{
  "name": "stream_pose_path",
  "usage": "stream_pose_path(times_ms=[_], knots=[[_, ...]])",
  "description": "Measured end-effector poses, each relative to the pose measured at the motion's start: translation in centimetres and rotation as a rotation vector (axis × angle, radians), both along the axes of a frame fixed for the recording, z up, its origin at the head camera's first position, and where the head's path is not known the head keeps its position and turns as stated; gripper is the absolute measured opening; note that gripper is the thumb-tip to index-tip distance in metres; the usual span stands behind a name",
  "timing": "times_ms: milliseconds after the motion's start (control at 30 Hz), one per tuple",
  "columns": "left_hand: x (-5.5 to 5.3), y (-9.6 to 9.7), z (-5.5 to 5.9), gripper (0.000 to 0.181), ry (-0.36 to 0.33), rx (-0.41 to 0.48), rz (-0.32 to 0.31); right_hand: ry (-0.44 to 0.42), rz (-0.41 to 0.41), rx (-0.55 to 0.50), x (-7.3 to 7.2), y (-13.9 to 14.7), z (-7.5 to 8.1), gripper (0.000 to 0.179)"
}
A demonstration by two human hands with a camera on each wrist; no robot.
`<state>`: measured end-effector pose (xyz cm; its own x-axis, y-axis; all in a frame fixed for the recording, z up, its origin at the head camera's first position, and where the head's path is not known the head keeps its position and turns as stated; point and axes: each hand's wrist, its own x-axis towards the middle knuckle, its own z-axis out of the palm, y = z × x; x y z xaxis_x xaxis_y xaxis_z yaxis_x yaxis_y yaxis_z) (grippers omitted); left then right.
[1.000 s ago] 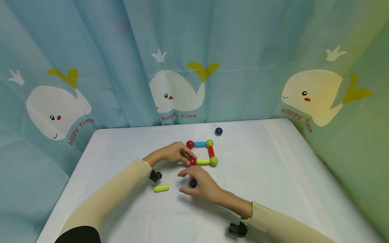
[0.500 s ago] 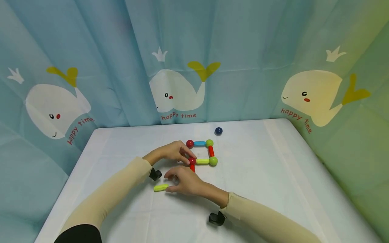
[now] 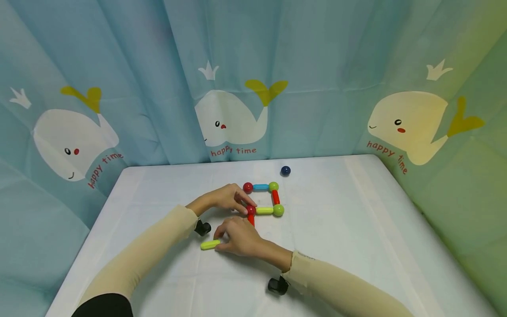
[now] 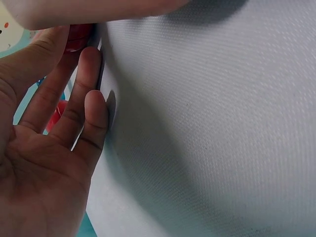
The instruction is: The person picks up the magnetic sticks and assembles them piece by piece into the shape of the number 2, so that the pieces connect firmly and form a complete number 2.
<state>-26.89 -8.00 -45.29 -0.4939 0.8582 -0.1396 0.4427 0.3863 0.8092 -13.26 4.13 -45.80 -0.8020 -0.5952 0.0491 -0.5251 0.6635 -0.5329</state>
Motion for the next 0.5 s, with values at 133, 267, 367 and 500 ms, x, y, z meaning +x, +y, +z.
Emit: stream_pose_path(times_ms=[133, 267, 367, 500], knots=[[-0.03, -0.01, 0.04, 0.031, 0.012, 0.002, -0.006, 0.012, -0.008, 0.012, 0.12, 0.00, 0.08, 0.015], [0.06, -0.01, 0.12, 0.031, 0.024, -0.007, -0.006, 0.017, -0.003, 0.005, 0.17, 0.05, 0.15, 0.014], [0.19, 0.00, 0.18, 0.031, 0.024, -0.014, -0.001, 0.017, 0.011, -0.009, 0.14, 0.16, 0.20, 0.013], [0.31, 0.00, 0.15, 0.031, 0.022, -0.004, -0.007, 0.030, 0.048, -0.033, 0.15, 0.56, 0.43, 0.008]])
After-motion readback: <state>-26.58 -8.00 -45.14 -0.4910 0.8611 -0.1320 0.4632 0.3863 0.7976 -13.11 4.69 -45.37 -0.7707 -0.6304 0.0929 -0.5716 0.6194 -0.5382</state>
